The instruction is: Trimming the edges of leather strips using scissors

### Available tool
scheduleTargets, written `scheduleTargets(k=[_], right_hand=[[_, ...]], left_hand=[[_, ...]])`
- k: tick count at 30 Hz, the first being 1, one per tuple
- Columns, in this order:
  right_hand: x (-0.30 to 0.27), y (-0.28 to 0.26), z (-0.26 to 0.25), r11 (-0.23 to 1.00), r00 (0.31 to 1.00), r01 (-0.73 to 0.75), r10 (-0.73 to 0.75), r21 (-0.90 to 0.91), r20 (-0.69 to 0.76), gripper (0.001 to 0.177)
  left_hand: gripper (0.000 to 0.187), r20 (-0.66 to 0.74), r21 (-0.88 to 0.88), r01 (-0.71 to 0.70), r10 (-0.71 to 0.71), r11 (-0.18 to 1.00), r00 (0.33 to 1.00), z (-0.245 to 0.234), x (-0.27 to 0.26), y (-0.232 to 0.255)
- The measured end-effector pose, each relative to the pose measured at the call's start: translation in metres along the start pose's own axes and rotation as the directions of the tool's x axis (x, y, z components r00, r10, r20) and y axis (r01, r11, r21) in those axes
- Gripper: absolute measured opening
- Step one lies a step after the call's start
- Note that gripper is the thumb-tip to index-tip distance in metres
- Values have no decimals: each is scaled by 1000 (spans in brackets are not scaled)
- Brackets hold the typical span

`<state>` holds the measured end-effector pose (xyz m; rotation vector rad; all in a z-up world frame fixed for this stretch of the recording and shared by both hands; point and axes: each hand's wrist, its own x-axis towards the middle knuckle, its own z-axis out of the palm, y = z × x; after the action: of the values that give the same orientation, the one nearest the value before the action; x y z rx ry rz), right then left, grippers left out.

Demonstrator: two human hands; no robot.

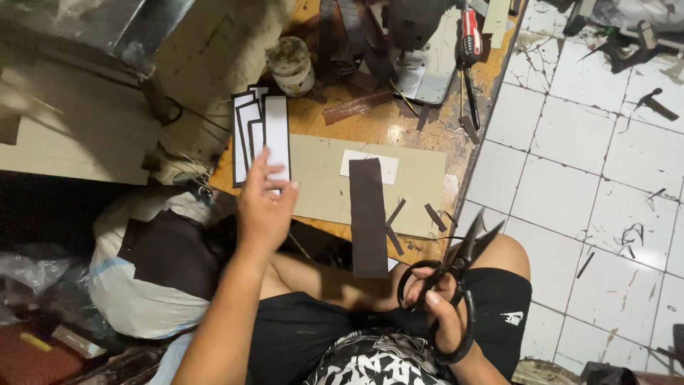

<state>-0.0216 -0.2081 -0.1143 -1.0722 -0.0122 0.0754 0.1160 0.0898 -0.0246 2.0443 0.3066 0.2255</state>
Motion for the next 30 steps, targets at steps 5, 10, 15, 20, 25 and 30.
scheduleTargets(k=[5, 10, 15, 20, 25, 30], right_hand=[[-12, 9, -30, 995, 994, -40, 31, -90, -101, 36], [-13, -20, -25, 852, 963, -263, 204, -452, -177, 37], [-10, -18, -16, 935, 985, -95, 139, -342, 107, 40], [-7, -28, -15, 824, 975, -145, 212, -547, 61, 43], [-6, -28, -14, 857, 971, -122, 208, -500, 119, 58], [-8, -19, -18, 918, 961, -147, 220, -368, 167, 81]], left_hand=[[26, 235, 303, 145, -221, 942, 947, 44, -75, -3], [45, 342, 390, 229, -371, 892, 863, 69, -111, -19], [38, 332, -539, 174, 17, 824, 943, 64, -113, -16], [38, 352, -528, -20, 240, 849, 905, 27, -117, 25], [49, 339, -413, -161, 315, 896, 886, 11, -116, 31], [18, 117, -298, -387, 436, 872, 892, 1, -114, 41]])
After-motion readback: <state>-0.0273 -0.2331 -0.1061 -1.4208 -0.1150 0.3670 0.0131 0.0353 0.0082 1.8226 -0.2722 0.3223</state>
